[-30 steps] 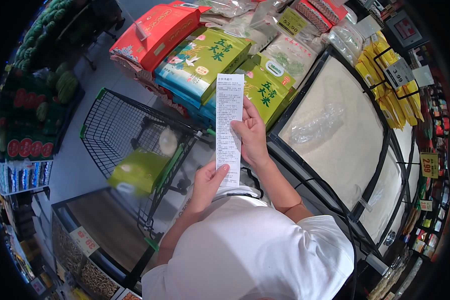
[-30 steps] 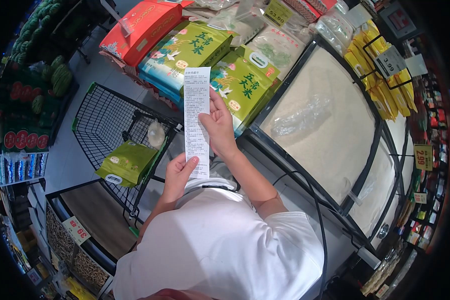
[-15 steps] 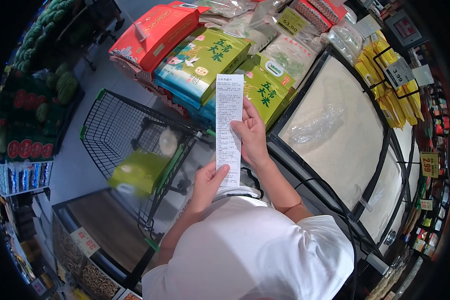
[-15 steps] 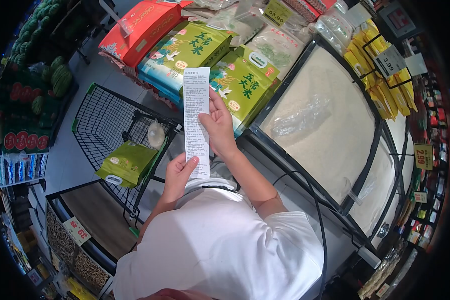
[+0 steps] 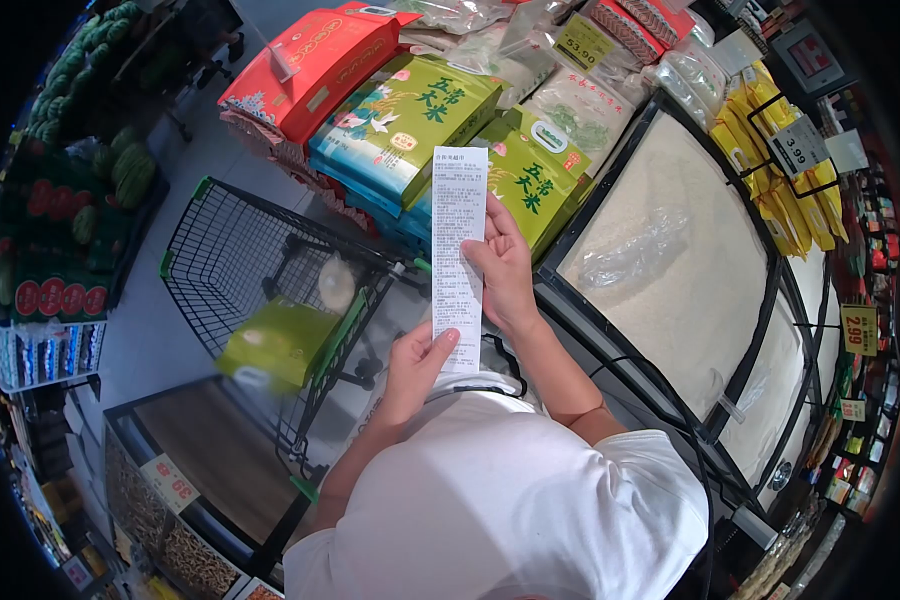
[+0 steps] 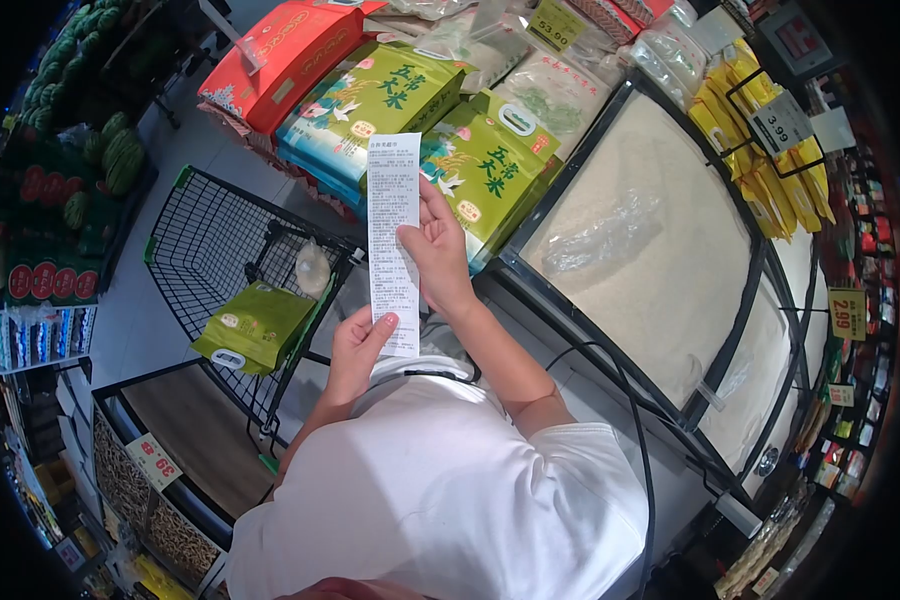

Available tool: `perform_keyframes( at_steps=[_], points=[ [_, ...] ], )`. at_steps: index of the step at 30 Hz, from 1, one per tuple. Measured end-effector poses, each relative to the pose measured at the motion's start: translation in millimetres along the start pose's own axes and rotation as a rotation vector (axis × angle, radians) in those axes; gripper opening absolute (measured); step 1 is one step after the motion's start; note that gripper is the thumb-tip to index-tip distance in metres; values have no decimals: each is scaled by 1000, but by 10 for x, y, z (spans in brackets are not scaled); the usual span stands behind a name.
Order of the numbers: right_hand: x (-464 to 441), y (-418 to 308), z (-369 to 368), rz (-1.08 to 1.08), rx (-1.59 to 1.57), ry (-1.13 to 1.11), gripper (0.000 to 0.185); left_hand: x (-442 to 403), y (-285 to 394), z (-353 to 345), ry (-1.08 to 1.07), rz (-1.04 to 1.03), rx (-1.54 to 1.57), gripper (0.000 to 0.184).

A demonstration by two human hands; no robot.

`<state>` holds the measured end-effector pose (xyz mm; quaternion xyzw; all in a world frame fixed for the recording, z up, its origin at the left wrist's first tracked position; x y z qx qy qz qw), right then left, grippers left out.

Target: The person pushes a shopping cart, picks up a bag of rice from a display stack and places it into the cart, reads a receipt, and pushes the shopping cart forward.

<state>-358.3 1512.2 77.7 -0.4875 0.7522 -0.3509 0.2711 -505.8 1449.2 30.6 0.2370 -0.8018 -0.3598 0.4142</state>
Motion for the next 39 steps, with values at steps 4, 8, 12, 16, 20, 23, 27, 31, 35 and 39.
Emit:
perform_keyframes(
  at_steps=[4, 8, 12, 16, 20, 23, 27, 31, 35, 39],
  points=[
    [3, -8, -18, 0, -12, -8, 66, -4, -9, 9, 13, -10, -7, 25],
    [14, 2, -7, -9, -14, -6, 66, 5, 5, 3, 11, -6, 0, 26],
    [60, 10, -28, -38, -45, -13, 67, 17, 38, -7, 8, -3, 6, 27],
    [90, 44, -27, -42, -39, -24, 68, 15, 24, 1, 5, 5, 9, 27],
    [106, 56, -21, -44, -24, -31, 68, 21, 14, 5, 12, 2, 10, 26],
    [107, 58, -18, -39, -13, -29, 67, 24, 15, 6, 11, -2, 4, 26],
    [104, 52, -11, -36, -1, -20, 67, 33, 16, -6, 9, 4, 29, 26],
    [95, 39, 5, -31, 8, -3, 67, 39, 8, -8, 5, 2, 31, 25],
    [88, 41, 22, -19, 3, 15, 67, 38, 0, -5, 1, -1, 22, 25],
    [79, 26, 13, -17, -1, 7, 67, 38, -2, -8, -2, -7, 17, 26]
  ],
)
Point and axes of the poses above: each hand's wrist, its own x-axis away from the middle knuckle, its own z-axis out of the back of the hand, y = z × x, the point moved 7 cm from there along -x, towards the middle knuckle, and after that the axes turned 8 degrees about z, right-handed, at the moved point
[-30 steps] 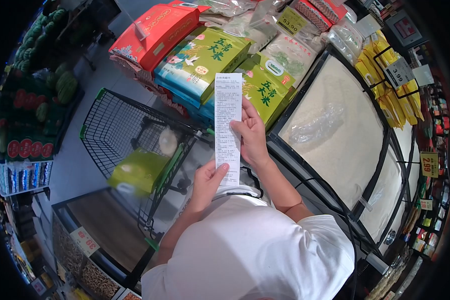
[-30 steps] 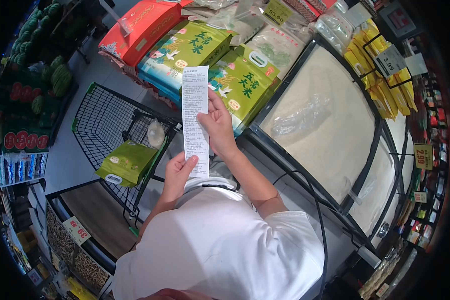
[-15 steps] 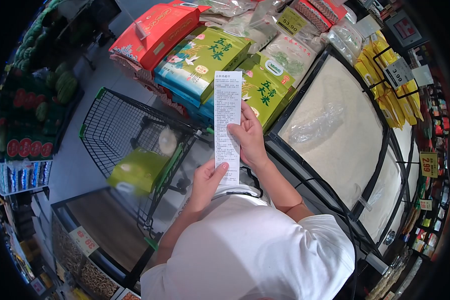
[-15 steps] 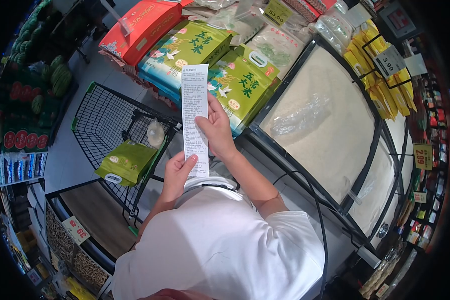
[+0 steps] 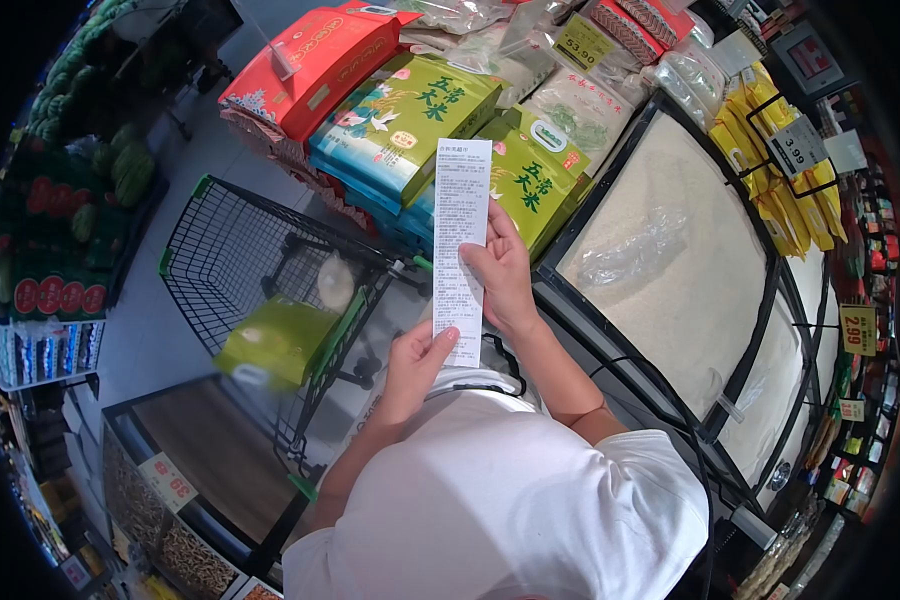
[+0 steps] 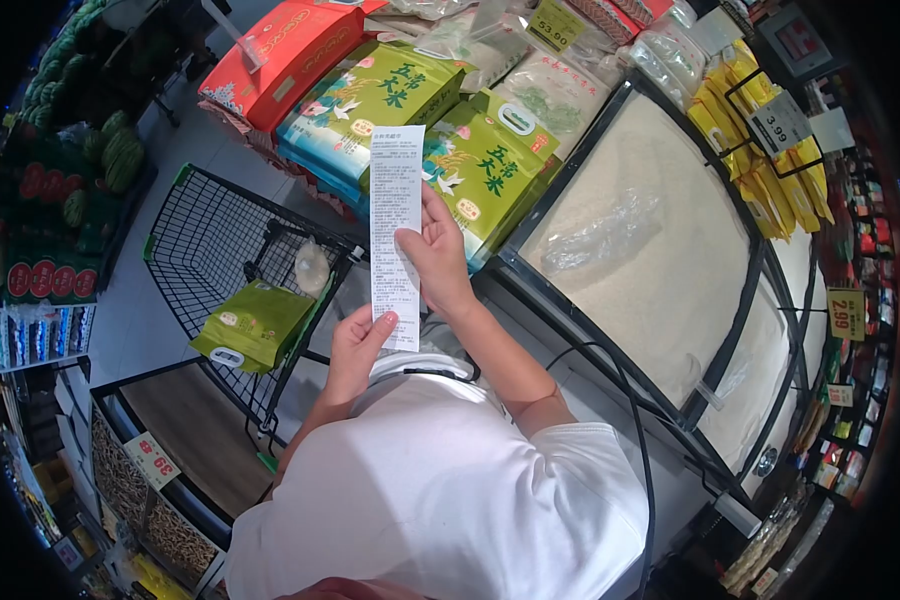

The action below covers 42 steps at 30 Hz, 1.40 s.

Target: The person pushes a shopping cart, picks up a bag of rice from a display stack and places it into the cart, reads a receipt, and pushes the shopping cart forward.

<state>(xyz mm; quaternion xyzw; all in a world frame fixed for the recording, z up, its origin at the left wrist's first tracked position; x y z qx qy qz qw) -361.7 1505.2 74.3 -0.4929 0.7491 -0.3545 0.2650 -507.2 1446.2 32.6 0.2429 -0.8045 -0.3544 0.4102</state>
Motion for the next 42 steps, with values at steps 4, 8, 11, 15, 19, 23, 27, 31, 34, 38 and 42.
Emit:
perform_keyframes(
  at_steps=[4, 8, 11, 15, 19, 23, 27, 31, 34, 38, 42],
  points=[
    [-10, -9, 9, 5, 10, -3, 66, -3, 8, 0, 2, -15, -16, 27],
    [-20, -23, 6, 8, 11, -1, 66, -3, 19, -9, -1, -18, -19, 27],
    [-31, -35, 8, 28, 2, 21, 70, -10, 0, 2, -2, -10, -17, 27],
    [-44, -15, 26, 21, -2, 5, 69, -15, 3, 1, 0, -12, -20, 27],
    [-46, -20, 21, 21, -3, 5, 68, -20, -3, 3, -3, -13, -18, 27],
    [-49, -11, 26, 23, -6, 9, 68, -19, 9, 1, -6, -11, -21, 27],
    [-44, -21, 12, 13, -1, -8, 65, -18, 20, -10, -6, -17, -17, 27],
    [-49, -22, 15, 14, -6, -1, 66, -27, 11, 0, -1, -20, -13, 27],
    [-51, -6, 23, 12, -14, 0, 67, -37, -22, 19, 8, -11, -8, 27],
    [-34, -27, -2, -7, -21, 7, 67, -38, -10, 19, 7, -16, -18, 26],
    [-11, -14, -3, -20, -29, -5, 67, -42, -4, 24, 10, -19, -22, 26]
  ],
)
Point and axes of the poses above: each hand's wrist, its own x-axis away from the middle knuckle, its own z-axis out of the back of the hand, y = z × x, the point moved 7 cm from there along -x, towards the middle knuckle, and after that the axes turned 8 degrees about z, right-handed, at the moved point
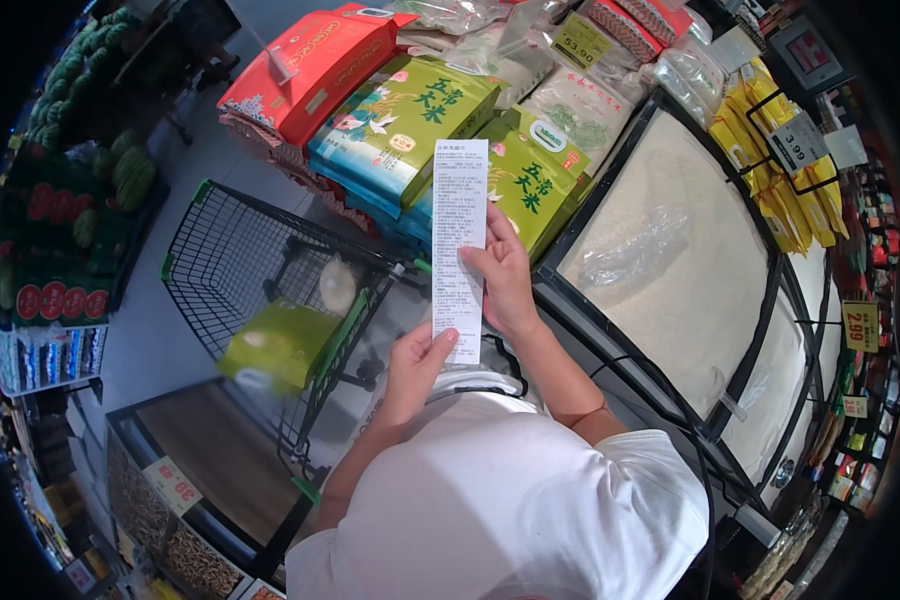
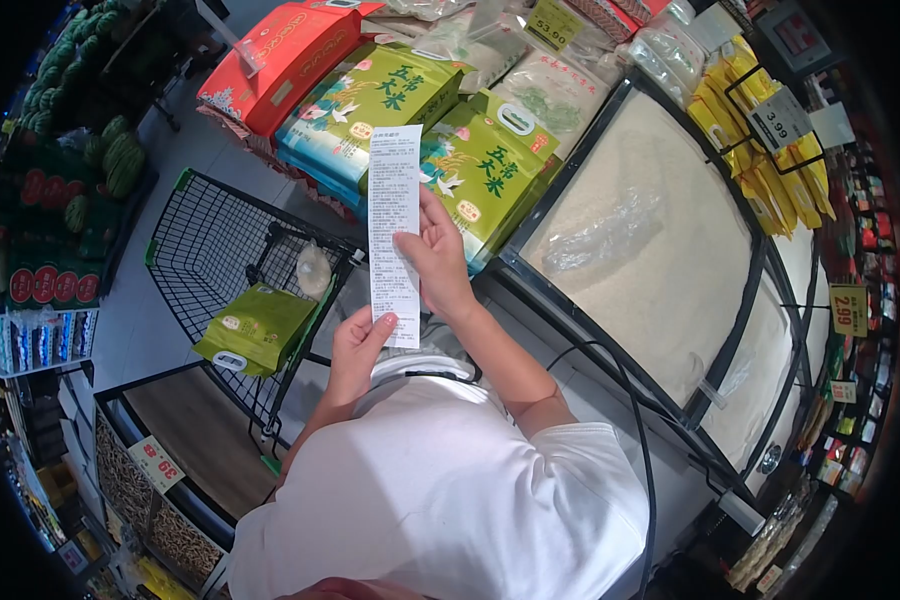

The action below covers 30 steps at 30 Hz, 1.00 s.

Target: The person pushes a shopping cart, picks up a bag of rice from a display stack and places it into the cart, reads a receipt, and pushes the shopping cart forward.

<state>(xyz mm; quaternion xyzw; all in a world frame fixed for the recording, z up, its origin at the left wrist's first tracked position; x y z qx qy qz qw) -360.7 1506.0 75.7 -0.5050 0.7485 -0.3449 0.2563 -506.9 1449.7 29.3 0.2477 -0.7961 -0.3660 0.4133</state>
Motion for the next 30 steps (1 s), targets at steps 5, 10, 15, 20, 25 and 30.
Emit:
perform_keyframes(
  at_steps=[5, 10, 15, 20, 25, 30],
  points=[
    [33, 51, 18, -16, -1, -4, 67, -1, 19, -4, 2, -14, 7, 26],
    [56, 75, 25, -23, 7, -7, 66, 4, 42, -13, 2, 0, 19, 25],
    [61, 76, 13, -21, 11, -13, 66, 3, 49, -17, 2, 4, 16, 26],
    [48, 77, 23, -12, 24, -15, 65, -5, 35, -6, -6, 4, -3, 27],
    [20, 63, 23, -15, 41, -9, 64, -8, 8, -4, -6, 18, 23, 25],
    [0, 43, 30, 4, 44, -4, 65, -4, 13, -18, -8, 22, 26, 26]
  ],
)
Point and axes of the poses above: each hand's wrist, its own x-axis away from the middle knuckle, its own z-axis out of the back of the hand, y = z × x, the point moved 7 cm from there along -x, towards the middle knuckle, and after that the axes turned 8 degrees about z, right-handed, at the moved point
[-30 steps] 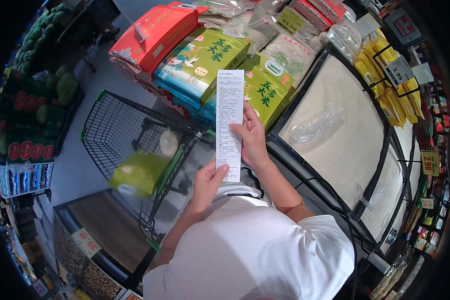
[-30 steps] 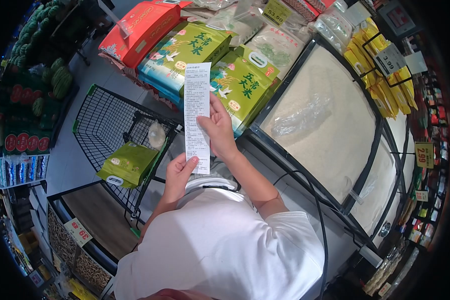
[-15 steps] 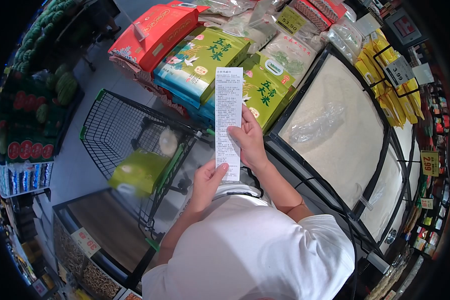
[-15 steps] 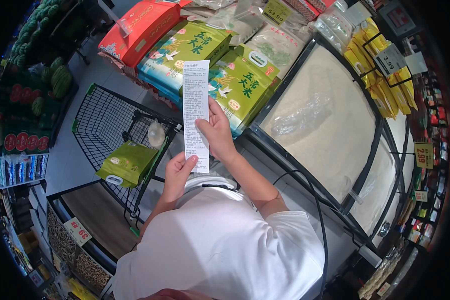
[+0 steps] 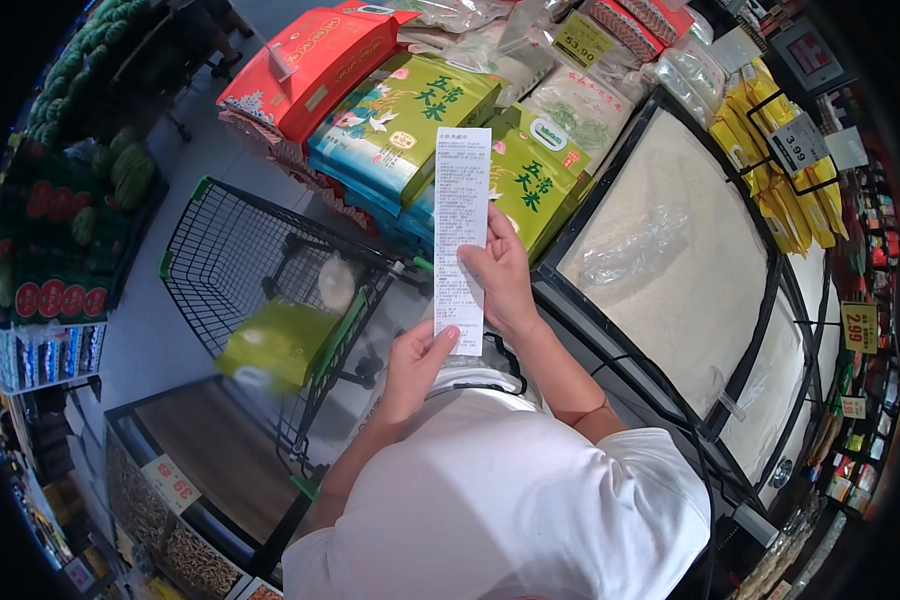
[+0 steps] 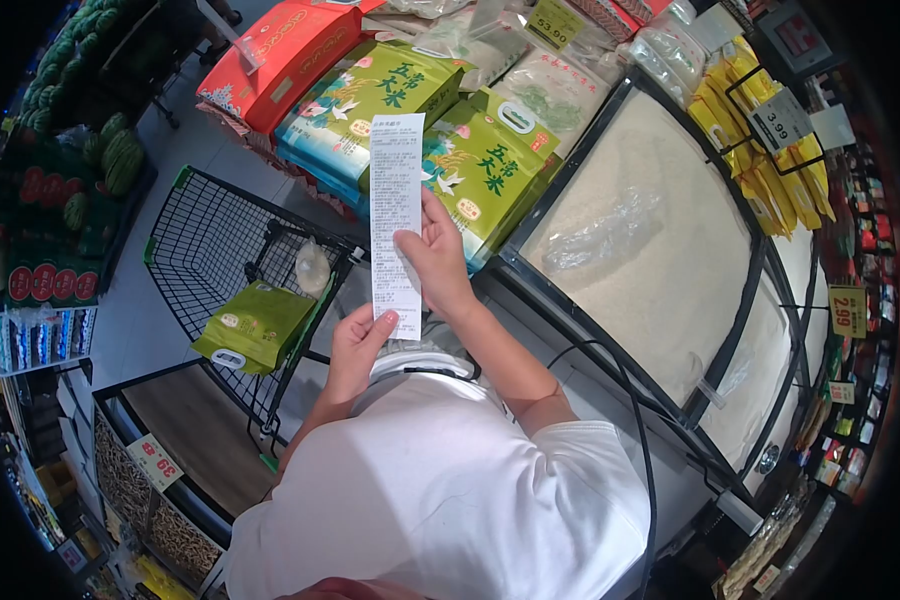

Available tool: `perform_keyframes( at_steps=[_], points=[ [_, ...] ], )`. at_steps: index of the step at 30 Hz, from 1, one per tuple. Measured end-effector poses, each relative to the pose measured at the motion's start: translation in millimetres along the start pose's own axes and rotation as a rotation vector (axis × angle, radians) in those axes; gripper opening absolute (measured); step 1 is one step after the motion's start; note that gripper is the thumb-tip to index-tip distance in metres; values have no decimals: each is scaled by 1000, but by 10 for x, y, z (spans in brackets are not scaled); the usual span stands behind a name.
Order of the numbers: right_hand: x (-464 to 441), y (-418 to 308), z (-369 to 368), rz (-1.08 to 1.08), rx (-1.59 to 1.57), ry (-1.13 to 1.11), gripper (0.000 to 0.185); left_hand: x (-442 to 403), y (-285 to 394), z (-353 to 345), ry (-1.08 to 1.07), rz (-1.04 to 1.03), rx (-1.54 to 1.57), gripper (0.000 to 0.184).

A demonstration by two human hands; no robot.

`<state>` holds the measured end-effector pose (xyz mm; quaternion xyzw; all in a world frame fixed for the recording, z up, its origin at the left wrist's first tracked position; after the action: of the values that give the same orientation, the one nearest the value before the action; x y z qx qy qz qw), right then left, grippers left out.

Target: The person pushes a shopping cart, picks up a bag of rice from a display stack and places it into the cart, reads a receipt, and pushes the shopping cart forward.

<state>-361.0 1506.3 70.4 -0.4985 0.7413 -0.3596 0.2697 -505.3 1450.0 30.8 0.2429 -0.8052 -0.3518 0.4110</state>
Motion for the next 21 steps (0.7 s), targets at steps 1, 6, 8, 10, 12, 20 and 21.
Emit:
perform_keyframes(
  at_steps=[1, 6, 8, 10, 12, 20, 21],
  points=[
    [0, -13, -4, 1, 5, 2, 65, 0, -4, 0, -2, 0, -1, 26],
    [5, -23, 11, 5, 1, 15, 65, 1, -3, -14, -24, -13, -12, 27],
    [9, -31, 13, 8, -2, 14, 65, 3, -5, -22, -19, -15, -10, 26],
    [13, -31, 17, 7, -4, 9, 65, 9, 2, -30, -17, -21, -5, 26],
    [16, -35, 13, 8, -5, 7, 64, 15, 2, -32, -19, -21, -10, 26],
    [78, -29, -6, -28, -38, 16, 67, 32, -6, -18, -37, -23, -32, 27],
    [84, -22, -9, -30, -41, 15, 67, 33, -6, -15, -37, -25, -35, 27]
  ],
)
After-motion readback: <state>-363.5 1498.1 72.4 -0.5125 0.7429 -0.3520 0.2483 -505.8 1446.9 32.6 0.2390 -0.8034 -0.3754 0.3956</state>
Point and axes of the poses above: each hand's wrist, its own x-axis away from the middle knuckle, its own z-axis out of the back of the hand, y = z × x, the point moved 7 cm from there along -x, towards the middle knuckle, and after that the axes turned 8 degrees about z, right-handed, at the moved point
